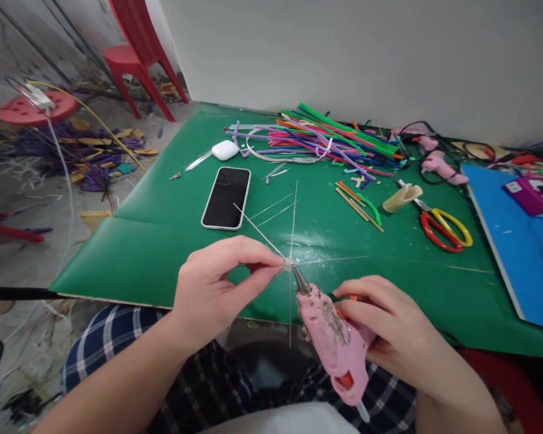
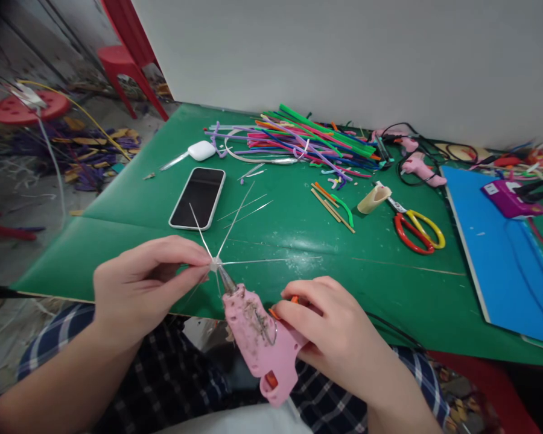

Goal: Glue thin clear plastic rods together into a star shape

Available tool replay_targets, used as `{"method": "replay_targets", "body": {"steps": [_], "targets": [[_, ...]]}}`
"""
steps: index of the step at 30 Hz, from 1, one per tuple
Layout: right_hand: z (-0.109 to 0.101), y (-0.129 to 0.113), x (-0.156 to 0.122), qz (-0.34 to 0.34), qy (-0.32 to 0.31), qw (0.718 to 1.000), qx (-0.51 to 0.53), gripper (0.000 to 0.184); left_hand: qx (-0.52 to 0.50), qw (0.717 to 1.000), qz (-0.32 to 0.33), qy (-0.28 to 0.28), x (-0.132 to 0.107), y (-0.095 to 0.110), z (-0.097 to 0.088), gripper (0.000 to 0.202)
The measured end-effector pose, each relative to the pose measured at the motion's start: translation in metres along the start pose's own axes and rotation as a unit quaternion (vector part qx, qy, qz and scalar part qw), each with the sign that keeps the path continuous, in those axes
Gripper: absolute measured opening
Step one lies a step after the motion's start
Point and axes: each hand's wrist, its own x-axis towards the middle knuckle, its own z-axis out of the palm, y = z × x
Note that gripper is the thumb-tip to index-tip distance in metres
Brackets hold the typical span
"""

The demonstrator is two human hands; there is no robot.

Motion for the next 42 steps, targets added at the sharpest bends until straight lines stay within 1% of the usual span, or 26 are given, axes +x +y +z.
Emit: {"method": "replay_targets", "body": {"steps": [11,20,27,32,38,42], "targets": [[0.0003,-0.0001,0.0009,-0.006,0.006,1.0,-0.006,0.024,-0.007,1.0,0.002,-0.003,-0.0005,0.0005,-0.0008,0.022],[-0.0008,-0.0013,0.0012,-0.006,0.006,1.0,-0.009,0.024,-0.001,1.0,-0.001,0.0,-0.0007,0.0,-0.0006,0.022],[-0.0021,-0.0019,0.0005,-0.005,0.004,1.0,0.006,0.023,-0.006,1.0,-0.018,0.007,-0.0017,0.0008,-0.0012,0.022],[-0.0014,-0.0002,-0.0002,-0.022,0.009,1.0,0.019,0.02,-0.002,1.0,-0.017,0.016,-0.0018,0.0008,-0.0007,0.021],[-0.0005,0.0004,0.0007,-0.031,0.016,0.999,0.031,0.018,-0.01,1.0,-0.021,0.008,-0.0016,0.0005,-0.0009,0.022],[-0.0001,0.0006,0.0011,-0.033,0.027,0.998,0.036,0.019,-0.002,1.0,-0.018,0.01,-0.0018,0.001,-0.0014,0.019]]}}
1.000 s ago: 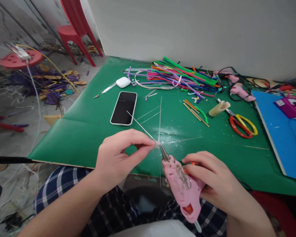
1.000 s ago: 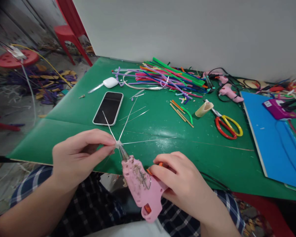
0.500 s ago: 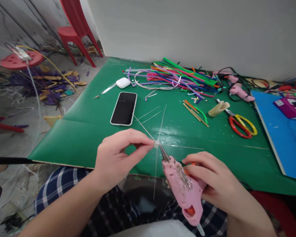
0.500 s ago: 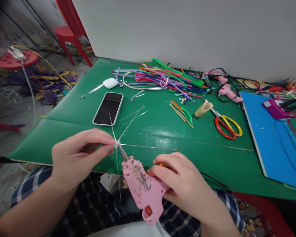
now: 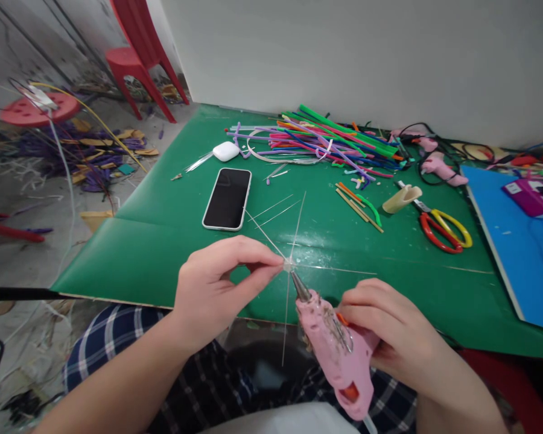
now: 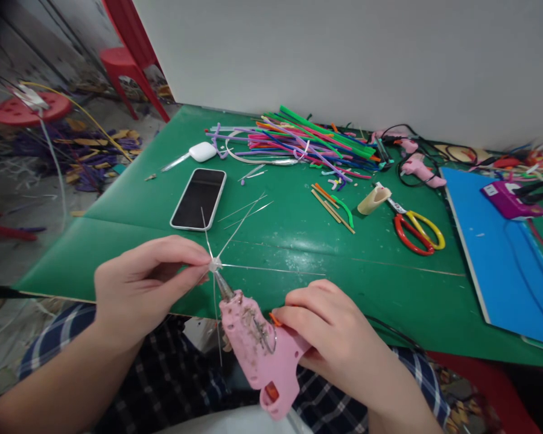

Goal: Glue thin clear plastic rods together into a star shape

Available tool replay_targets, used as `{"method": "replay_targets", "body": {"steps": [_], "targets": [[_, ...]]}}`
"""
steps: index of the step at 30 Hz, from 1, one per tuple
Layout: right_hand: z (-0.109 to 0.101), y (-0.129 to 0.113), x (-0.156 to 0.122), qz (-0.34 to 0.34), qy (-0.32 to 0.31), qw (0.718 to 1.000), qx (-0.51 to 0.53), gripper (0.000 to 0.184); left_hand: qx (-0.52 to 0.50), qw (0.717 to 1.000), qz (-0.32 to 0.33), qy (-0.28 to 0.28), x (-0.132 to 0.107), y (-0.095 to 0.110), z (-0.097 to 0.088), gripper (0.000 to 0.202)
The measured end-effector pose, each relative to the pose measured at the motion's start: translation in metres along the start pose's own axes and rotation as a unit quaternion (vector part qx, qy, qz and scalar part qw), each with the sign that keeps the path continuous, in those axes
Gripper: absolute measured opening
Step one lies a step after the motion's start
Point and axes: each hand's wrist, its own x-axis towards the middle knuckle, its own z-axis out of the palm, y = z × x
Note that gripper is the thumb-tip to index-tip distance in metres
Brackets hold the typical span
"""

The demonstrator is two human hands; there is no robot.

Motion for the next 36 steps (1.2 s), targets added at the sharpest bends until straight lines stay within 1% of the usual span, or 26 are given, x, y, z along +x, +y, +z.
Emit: {"method": "replay_targets", "body": {"steps": [12,18,23,27,32,36], "targets": [[0.0013,0.0025,-0.0003,-0.016,-0.011,1.0,0.006,0.019,0.0,1.0,0.004,-0.002,0.0014,0.0002,0.0006,0.022],[0.0022,0.0051,-0.0019,-0.029,-0.002,0.999,0.015,0.02,0.0,1.0,0.002,-0.001,0.0008,0.0007,0.0004,0.023],[0.0026,0.0047,-0.0024,-0.015,-0.004,1.0,0.019,0.019,0.004,1.0,-0.001,0.001,0.0007,0.0001,0.0002,0.021],[0.0024,0.0051,-0.0017,-0.024,0.003,1.0,0.017,0.02,0.004,1.0,0.002,0.004,0.0005,0.0012,-0.0003,0.018],[0.0024,0.0066,-0.0019,-0.038,-0.001,0.999,0.007,0.021,0.005,1.0,0.001,-0.002,0.0009,0.0011,-0.0007,0.022],[0.0027,0.0053,-0.0027,-0.026,0.0,1.0,0.003,0.02,0.01,1.0,0.004,0.001,0.001,0.0007,-0.0006,0.02]]}}
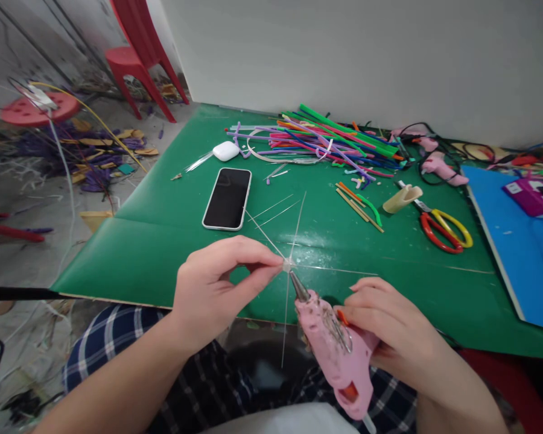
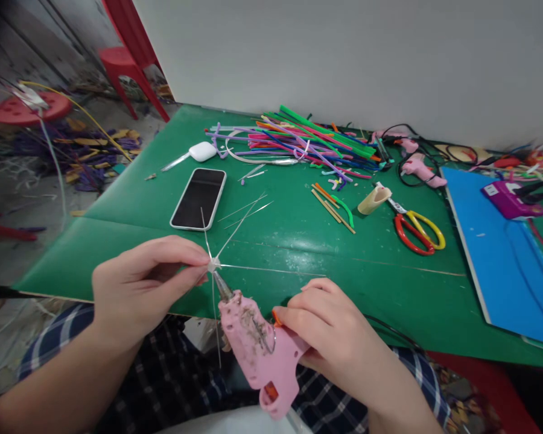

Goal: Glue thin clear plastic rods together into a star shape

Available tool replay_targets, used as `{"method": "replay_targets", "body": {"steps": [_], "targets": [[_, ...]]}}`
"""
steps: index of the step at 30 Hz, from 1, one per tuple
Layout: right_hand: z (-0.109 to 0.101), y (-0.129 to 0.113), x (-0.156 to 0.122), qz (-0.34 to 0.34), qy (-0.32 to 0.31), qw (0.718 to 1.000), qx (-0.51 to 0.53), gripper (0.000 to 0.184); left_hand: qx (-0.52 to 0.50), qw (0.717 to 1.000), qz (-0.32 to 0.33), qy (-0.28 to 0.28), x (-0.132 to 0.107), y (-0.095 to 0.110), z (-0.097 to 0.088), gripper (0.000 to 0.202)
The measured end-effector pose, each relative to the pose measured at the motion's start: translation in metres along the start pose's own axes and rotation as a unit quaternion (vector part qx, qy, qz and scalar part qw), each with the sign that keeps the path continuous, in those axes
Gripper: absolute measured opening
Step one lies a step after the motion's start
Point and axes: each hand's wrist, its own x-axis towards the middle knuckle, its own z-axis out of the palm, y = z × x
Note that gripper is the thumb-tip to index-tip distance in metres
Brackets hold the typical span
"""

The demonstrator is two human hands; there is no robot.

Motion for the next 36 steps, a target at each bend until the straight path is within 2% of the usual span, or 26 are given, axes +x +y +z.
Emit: {"method": "replay_targets", "body": {"steps": [5,18,36], "targets": [[0.0006,0.0003,-0.0016,0.006,0.0,1.0,-0.003,0.022,0.006,1.0,-0.005,0.002,-0.001,0.0002,0.0,0.016],[-0.0006,0.0018,-0.0021,-0.011,-0.015,1.0,0.001,0.024,-0.013,1.0,-0.005,0.0,-0.001,0.0013,-0.0004,0.023],[0.002,0.0008,-0.0036,0.004,0.009,1.0,0.027,0.026,-0.017,1.0,0.001,0.001,-0.0031,0.0004,-0.0016,0.023]]}}
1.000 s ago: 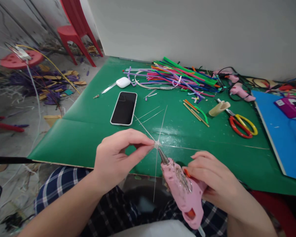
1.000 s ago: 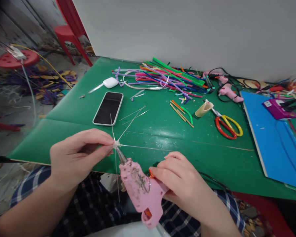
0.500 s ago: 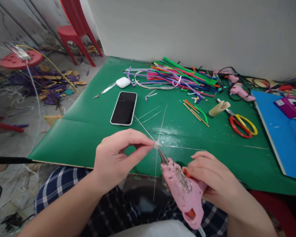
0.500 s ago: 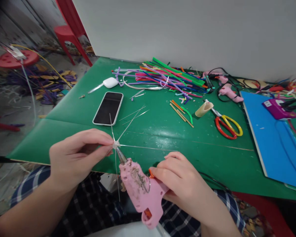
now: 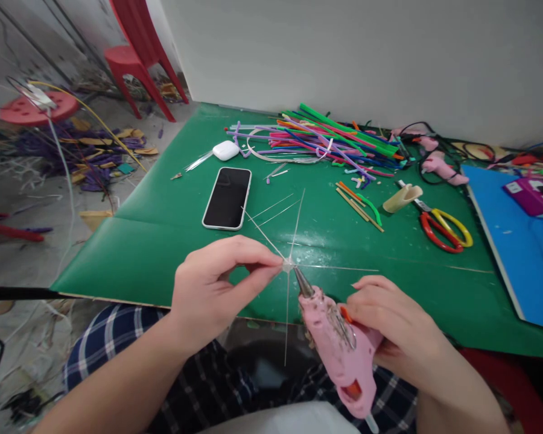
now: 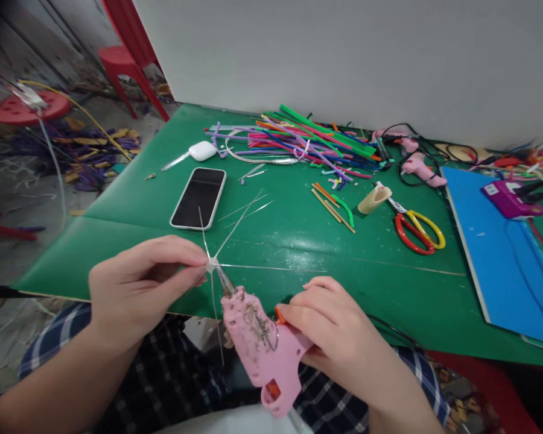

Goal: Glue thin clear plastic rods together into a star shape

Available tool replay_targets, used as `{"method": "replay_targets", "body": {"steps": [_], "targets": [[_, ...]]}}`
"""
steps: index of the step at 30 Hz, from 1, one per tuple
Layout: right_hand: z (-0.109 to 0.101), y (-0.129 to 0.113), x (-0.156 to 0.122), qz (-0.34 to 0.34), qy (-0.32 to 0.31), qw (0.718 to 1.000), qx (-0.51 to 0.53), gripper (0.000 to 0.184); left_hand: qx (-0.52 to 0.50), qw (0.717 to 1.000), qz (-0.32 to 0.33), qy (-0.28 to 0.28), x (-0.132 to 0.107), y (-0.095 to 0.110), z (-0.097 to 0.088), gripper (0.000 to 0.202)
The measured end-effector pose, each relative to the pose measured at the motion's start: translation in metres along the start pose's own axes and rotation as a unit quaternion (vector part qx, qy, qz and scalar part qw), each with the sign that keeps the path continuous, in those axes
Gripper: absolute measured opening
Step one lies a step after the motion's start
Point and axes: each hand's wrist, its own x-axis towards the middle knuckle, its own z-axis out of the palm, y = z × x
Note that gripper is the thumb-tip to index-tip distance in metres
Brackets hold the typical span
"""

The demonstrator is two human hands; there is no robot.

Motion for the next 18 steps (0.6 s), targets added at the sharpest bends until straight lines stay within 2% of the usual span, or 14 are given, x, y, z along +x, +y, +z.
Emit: {"method": "replay_targets", "body": {"steps": [18], "targets": [[-0.0013,-0.0026,0.0021,-0.002,-0.007,1.0,-0.015,0.024,-0.007,1.0,-0.002,-0.004,0.0015,0.0,0.0009,0.023]]}}
